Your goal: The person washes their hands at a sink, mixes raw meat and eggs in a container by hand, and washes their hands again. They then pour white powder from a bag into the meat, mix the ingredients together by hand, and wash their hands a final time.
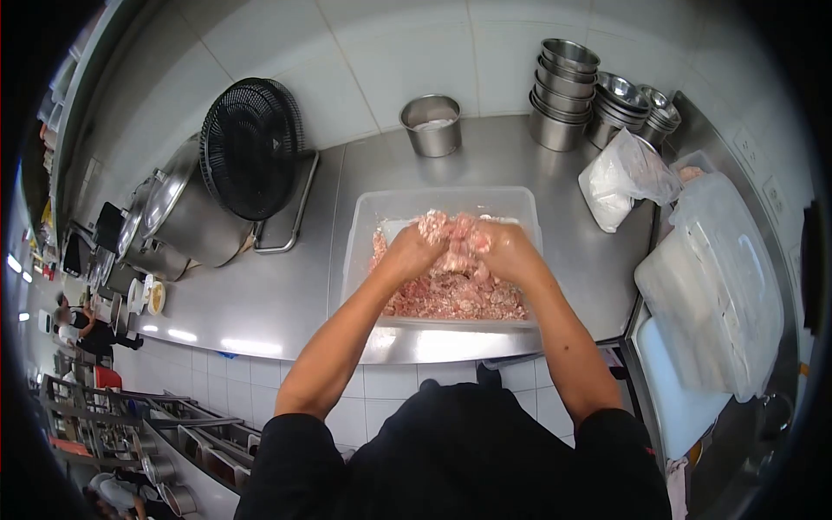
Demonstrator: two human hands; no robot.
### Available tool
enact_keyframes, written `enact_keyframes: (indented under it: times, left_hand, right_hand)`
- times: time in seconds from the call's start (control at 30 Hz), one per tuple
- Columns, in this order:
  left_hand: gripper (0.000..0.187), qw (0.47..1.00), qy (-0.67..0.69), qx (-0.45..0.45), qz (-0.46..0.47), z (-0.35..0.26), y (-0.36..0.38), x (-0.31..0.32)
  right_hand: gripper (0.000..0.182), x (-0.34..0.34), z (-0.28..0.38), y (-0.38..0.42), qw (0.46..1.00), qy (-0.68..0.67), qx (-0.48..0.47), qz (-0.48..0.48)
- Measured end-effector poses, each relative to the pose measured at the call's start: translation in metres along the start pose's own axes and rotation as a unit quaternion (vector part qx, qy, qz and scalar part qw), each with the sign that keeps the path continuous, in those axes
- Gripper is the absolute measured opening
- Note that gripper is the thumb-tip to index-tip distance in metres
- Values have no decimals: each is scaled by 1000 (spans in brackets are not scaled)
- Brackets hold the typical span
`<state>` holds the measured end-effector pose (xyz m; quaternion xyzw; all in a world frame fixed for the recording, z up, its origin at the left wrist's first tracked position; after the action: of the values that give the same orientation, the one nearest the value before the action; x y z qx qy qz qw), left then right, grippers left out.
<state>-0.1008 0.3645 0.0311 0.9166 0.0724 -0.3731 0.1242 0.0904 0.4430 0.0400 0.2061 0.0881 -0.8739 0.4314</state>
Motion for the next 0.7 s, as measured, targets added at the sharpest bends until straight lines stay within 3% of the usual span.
enact_keyframes:
  times: [0.07, 0.1, 0.17, 0.2, 0.23, 0.33, 0.37, 0.43, 0.5, 0.6, 0.63, 0.7]
  left_hand:
    - [48, 995, -65, 3, 78, 4, 19, 1]
    - [62, 986, -168, -5, 9, 18, 29, 16]
    - [69, 942, -314, 45, 106, 16, 42, 17]
    - [72, 908, -382, 68, 156, 17, 49, 17]
    - [81, 906, -376, -7, 195, 16, 47, 10]
    - [80, 862, -438, -29, 252, 21, 45, 0]
    - [86, 839, -483, -11, 250, 28, 40, 8]
    - [86, 861, -466, -17, 202, 33, 40, 21]
    - [85, 880, -443, -32, 166, 25, 30, 28]
    - [78, 946, -305, -48, 98, 40, 2, 43]
    - [75, 967, -250, 24, 45, 62, -13, 52]
    - [73, 989, 30, -118, 84, 64, -23, 57]
  right_hand:
    - [48, 17, -11, 21, 989, 124, -37, 71]
    - [48, 30, -28, 29, 964, 223, -85, 115]
    - [53, 36, -33, 34, 919, 333, -99, 187]
    - [58, 34, -37, 34, 910, 346, -67, 218]
    - [62, 33, -35, 35, 900, 356, -34, 250]
    - [81, 20, -24, 34, 879, 372, 74, 290]
    - [86, 25, -32, 31, 879, 394, 68, 259]
    - [97, 44, -40, 25, 878, 432, 59, 197]
    - [101, 44, -29, 17, 897, 390, 58, 201]
    - [105, 49, -33, 5, 938, 288, 47, 187]
    - [106, 49, -37, -3, 951, 254, 36, 173]
    - [104, 47, -44, -7, 969, 214, -6, 125]
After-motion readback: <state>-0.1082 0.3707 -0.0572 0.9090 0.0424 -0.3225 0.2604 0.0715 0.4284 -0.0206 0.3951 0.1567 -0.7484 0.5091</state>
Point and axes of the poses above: each hand's wrist, its own y-axis away from the middle knuckle, its own x-axis out of the palm, z = x × y, the point moved 1 cm from there along -y, towards the middle knuckle, and after that the axes turned 10 degrees about -x, right-handed, at the moved point
